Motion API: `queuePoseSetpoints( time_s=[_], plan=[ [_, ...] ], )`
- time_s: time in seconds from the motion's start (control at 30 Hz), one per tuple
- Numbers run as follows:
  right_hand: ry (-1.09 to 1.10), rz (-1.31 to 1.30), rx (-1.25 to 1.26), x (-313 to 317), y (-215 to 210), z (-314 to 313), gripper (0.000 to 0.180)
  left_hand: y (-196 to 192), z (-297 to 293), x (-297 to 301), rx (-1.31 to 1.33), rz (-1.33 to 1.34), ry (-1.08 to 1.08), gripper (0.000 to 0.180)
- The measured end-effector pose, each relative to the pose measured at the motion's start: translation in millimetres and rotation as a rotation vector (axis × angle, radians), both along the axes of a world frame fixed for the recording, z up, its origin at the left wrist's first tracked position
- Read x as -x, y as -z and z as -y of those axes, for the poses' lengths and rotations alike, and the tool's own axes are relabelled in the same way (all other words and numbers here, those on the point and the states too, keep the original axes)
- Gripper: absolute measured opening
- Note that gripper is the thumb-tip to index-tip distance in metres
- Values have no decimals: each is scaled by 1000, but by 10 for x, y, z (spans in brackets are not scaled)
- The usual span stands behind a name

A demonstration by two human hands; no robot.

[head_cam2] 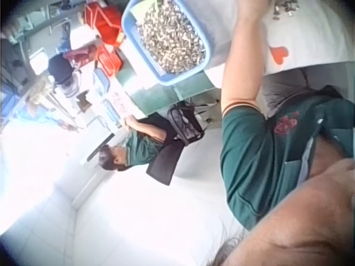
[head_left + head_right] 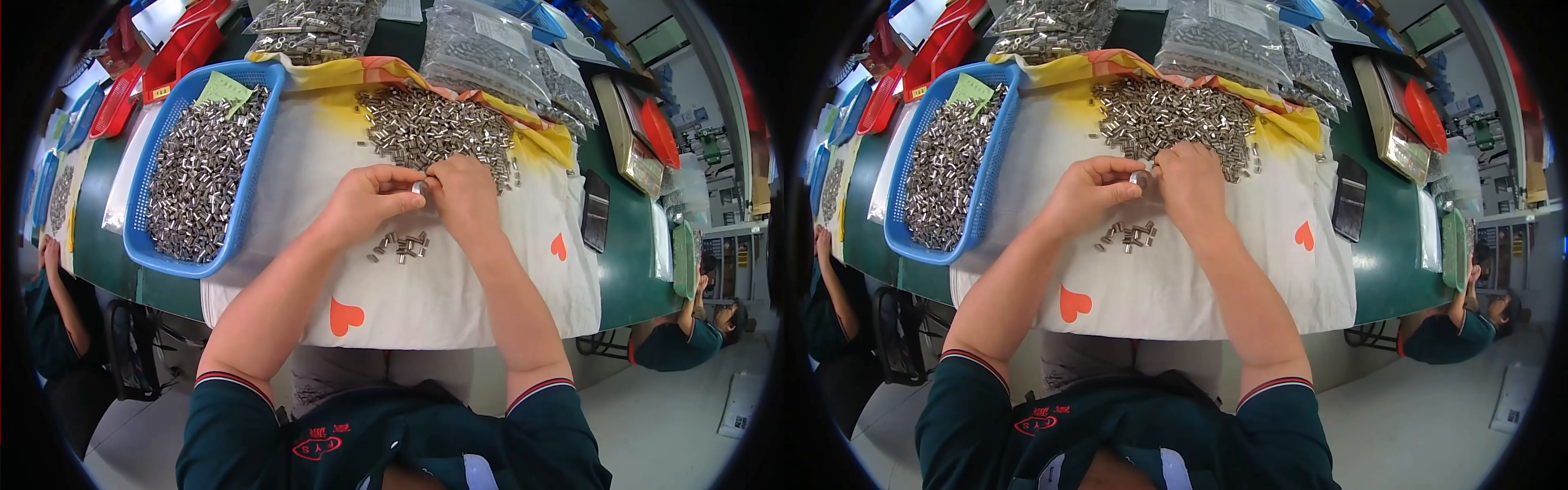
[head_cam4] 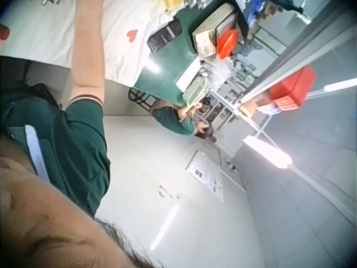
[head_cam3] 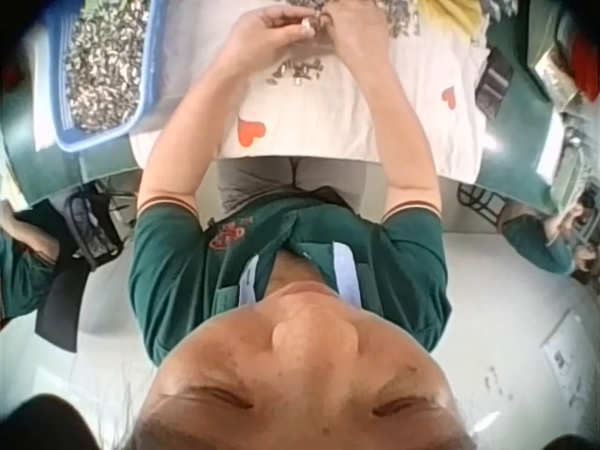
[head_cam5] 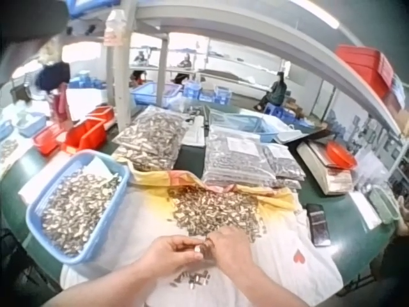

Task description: Assembling small metal components by hand at a manufacturing workbench.

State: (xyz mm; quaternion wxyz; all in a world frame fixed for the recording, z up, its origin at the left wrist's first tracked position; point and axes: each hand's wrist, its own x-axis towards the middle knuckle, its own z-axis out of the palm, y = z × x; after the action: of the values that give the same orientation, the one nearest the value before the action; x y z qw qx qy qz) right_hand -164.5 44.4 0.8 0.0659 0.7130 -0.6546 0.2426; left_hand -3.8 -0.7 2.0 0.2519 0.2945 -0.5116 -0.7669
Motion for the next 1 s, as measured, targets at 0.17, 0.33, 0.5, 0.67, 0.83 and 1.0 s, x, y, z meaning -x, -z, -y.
queuePoseSetpoints(
  time_s=[0.17, 0.33, 0.5, 0.67, 0.83, 1.0],
  plan=[
    [12, 47, -16, 46, -31, -5, 7, -6, -1, 12, 14, 35, 3, 28],
    [108, 757, -280, 58, -313, -195, 5, 22, -12, -14, -31, -42, 11, 30],
    [-107, 878, -296, -21, -341, -302, 8, 28, -8, -19, -8, -39, 16, 32],
    [-157, 614, -137, -43, -301, -306, 7, 37, -13, -10, 9, -25, 20, 32],
    [-134, 330, -40, -99, -269, -330, 8, 28, -43, -7, 67, 48, 4, 32],
    [-150, 848, -371, 33, -354, -322, 8, 43, -24, -24, 57, 1, 43, 31]
  ],
)
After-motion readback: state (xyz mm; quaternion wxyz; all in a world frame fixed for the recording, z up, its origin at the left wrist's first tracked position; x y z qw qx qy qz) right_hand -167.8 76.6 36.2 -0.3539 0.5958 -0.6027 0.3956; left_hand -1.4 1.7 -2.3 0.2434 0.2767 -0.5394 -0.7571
